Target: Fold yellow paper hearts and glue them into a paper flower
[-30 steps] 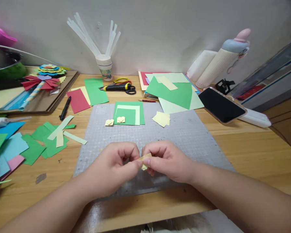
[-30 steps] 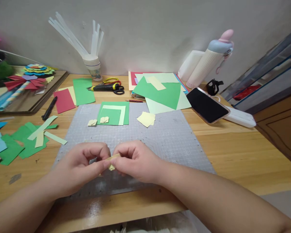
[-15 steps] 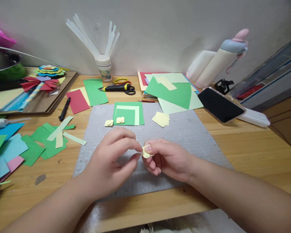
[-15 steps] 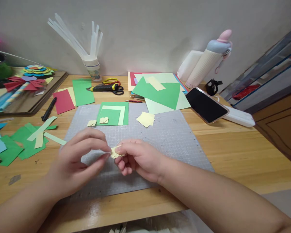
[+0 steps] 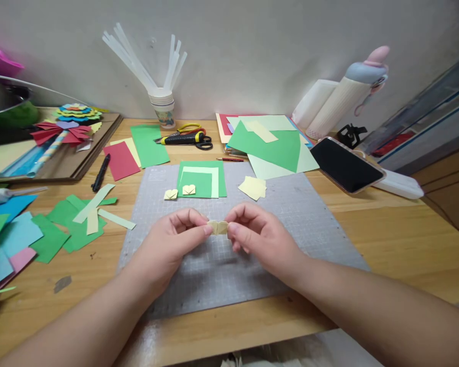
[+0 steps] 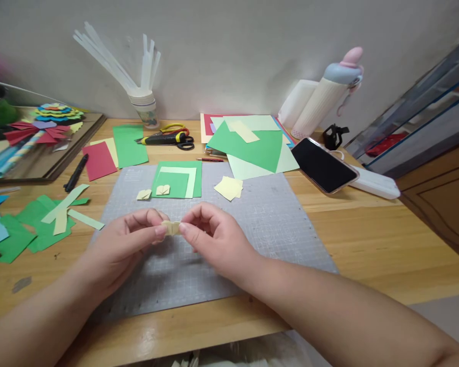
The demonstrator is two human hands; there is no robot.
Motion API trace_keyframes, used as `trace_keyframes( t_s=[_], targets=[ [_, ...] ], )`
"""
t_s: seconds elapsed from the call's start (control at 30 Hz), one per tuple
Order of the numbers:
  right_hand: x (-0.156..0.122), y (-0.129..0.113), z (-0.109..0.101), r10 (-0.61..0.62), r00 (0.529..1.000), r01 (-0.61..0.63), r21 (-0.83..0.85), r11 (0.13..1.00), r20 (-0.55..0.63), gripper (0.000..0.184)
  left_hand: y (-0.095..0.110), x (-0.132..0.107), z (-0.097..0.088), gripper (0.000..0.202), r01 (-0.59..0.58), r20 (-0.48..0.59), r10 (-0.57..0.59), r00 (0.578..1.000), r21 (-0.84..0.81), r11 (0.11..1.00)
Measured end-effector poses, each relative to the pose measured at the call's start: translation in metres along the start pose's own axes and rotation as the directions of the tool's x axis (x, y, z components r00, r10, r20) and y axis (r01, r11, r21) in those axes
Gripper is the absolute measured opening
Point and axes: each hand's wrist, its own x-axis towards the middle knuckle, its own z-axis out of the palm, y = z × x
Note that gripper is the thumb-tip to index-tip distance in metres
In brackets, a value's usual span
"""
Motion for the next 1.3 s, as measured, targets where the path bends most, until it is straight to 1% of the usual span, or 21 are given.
trace_keyframes(
  t_s=[0.03,0.1,0.2,0.33,0.5,0.63,0.73,0.87,0.93,0.97,1.0,1.03,1.07,1.1,1.17,1.23,1.3],
  targets=[
    [-0.001,0.000,0.001,-0.037,0.999,0.037,-0.025,0.999,-0.010,0.017,-0.001,0.000,0.000,0.023,0.042,0.011,-0.042,0.999,-0.037,0.998],
    [-0.001,-0.001,0.002,-0.060,0.998,0.059,-0.064,0.996,-0.017,0.015,-0.001,0.001,0.001,0.024,0.091,0.021,-0.090,0.996,-0.075,0.993],
    [0.000,-0.003,0.002,-0.001,1.000,0.000,-0.061,0.998,-0.015,0.020,0.000,0.001,0.001,0.022,0.114,0.013,-0.113,0.993,-0.069,0.991],
    [0.002,-0.005,0.000,0.083,0.996,-0.083,0.021,0.996,-0.014,0.028,0.002,0.001,0.000,0.019,0.064,0.013,-0.064,0.998,-0.047,0.997],
    [0.002,-0.005,0.000,0.099,0.995,-0.098,0.033,0.995,-0.020,0.030,0.003,0.001,0.001,0.021,-0.011,-0.027,0.011,1.000,0.030,1.000],
    [0.002,-0.004,0.001,0.075,0.997,-0.075,-0.017,0.997,-0.017,0.028,0.004,0.000,0.003,0.024,-0.023,-0.064,0.029,0.998,0.082,0.996],
    [0.002,-0.003,0.002,0.032,0.999,-0.033,-0.040,0.999,-0.018,0.023,0.005,0.000,0.003,0.025,-0.024,-0.089,0.033,0.995,0.097,0.995],
    [0.002,0.000,0.002,0.003,1.000,-0.004,-0.047,0.999,-0.010,0.020,0.004,0.000,0.003,0.023,-0.049,-0.097,0.062,0.993,0.124,0.991],
    [0.001,0.000,0.002,-0.015,0.999,0.013,-0.070,0.997,-0.029,0.020,0.003,-0.001,0.003,0.021,-0.088,-0.087,0.103,0.991,0.168,0.982],
    [0.001,0.000,0.002,-0.053,0.998,0.048,-0.103,0.994,-0.047,0.019,0.002,-0.002,0.002,0.019,-0.127,-0.079,0.147,0.986,0.210,0.969],
    [0.000,-0.001,0.001,-0.117,0.991,0.106,-0.155,0.982,-0.064,0.016,0.002,-0.003,0.001,0.015,-0.182,-0.069,0.207,0.976,0.264,0.947],
    [-0.001,-0.001,0.001,-0.207,0.976,0.187,-0.222,0.957,-0.070,0.012,0.001,-0.004,0.001,0.012,-0.255,-0.049,0.286,0.957,0.323,0.911],
    [-0.002,-0.002,0.000,-0.311,0.949,0.282,-0.293,0.913,-0.055,0.008,0.001,-0.005,0.000,0.008,-0.343,-0.017,0.377,0.926,0.378,0.860],
    [-0.003,-0.003,-0.001,-0.411,0.912,0.377,-0.358,0.854,-0.020,0.005,0.000,-0.006,-0.001,0.006,-0.434,0.026,0.468,0.883,0.424,0.795],
    [-0.005,-0.006,-0.004,-0.557,0.827,0.529,-0.436,0.728,0.075,0.007,0.002,-0.009,-0.004,0.010,-0.588,0.122,0.614,0.780,0.479,0.651],
    [-0.008,-0.009,-0.007,-0.636,0.757,0.622,-0.467,0.628,0.154,0.012,0.004,-0.011,-0.006,0.015,-0.686,0.204,0.701,0.684,0.508,0.521],
    [-0.009,-0.012,-0.010,-0.680,0.701,0.679,-0.493,0.544,0.214,0.016,0.007,-0.013,-0.008,0.020,-0.735,0.266,0.741,0.617,0.530,0.423]
  ],
)
